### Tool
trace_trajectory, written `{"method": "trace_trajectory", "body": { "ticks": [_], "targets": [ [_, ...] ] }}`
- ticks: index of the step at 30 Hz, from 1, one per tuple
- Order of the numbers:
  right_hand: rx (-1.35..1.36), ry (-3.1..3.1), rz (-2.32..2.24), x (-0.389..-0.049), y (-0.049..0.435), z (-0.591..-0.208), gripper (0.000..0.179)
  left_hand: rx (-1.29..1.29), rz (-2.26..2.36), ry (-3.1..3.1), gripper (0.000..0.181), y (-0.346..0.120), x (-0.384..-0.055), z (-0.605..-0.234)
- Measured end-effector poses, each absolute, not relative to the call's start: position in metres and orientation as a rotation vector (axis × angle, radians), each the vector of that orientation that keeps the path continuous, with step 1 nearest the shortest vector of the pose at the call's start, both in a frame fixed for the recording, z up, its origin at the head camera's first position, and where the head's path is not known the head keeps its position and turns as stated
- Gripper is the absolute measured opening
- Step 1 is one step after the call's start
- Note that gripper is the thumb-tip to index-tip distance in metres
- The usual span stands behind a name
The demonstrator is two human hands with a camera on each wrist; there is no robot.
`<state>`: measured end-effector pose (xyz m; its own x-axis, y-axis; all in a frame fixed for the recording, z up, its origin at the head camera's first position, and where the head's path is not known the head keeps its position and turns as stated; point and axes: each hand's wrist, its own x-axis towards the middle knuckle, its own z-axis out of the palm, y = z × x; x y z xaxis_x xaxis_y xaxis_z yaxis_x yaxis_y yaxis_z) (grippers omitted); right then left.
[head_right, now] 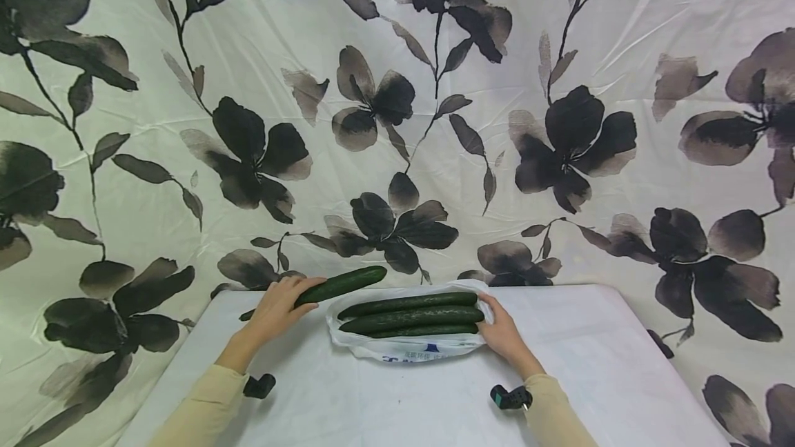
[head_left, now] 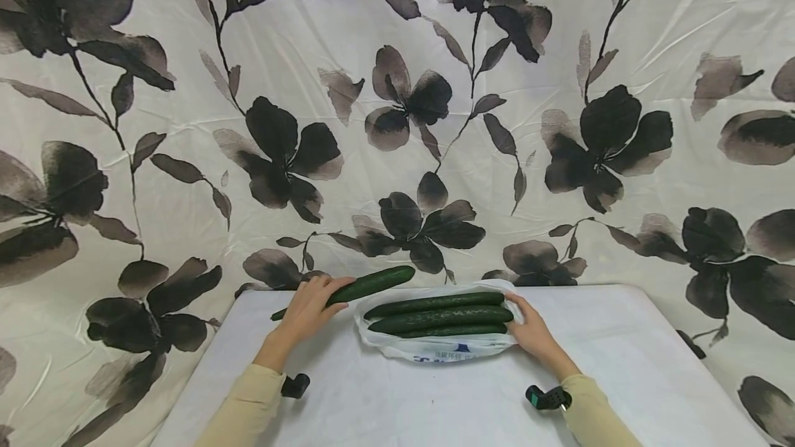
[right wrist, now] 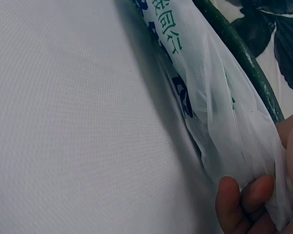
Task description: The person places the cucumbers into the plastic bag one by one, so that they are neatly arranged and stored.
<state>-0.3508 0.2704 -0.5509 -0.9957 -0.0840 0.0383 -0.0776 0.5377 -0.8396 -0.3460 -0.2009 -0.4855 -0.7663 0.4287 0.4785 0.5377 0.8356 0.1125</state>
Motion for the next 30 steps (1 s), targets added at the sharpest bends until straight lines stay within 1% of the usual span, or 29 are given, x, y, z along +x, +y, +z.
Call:
{"method": "trace_trajectory", "body": {
  "ticks": [8,22,30],
  "targets": [
    [-0.196,2.705,-1.582,-0.350,0.272,-0.552,0.068,-0.774,-0.338,-2.578,0.054,-0.176,-0.346,-0.488],
    [-0.198,2.746,-1.544,-0.350,0.272,-0.551,0.069,-0.874,-0.399,-2.566,0.054,-0.128,-0.349,-0.486],
    [-0.189,2.760,-1.542,-0.346,0.271,-0.552,0.064,-0.922,-0.401,-2.578,0.051,-0.106,-0.349,-0.490]
  ]
}}
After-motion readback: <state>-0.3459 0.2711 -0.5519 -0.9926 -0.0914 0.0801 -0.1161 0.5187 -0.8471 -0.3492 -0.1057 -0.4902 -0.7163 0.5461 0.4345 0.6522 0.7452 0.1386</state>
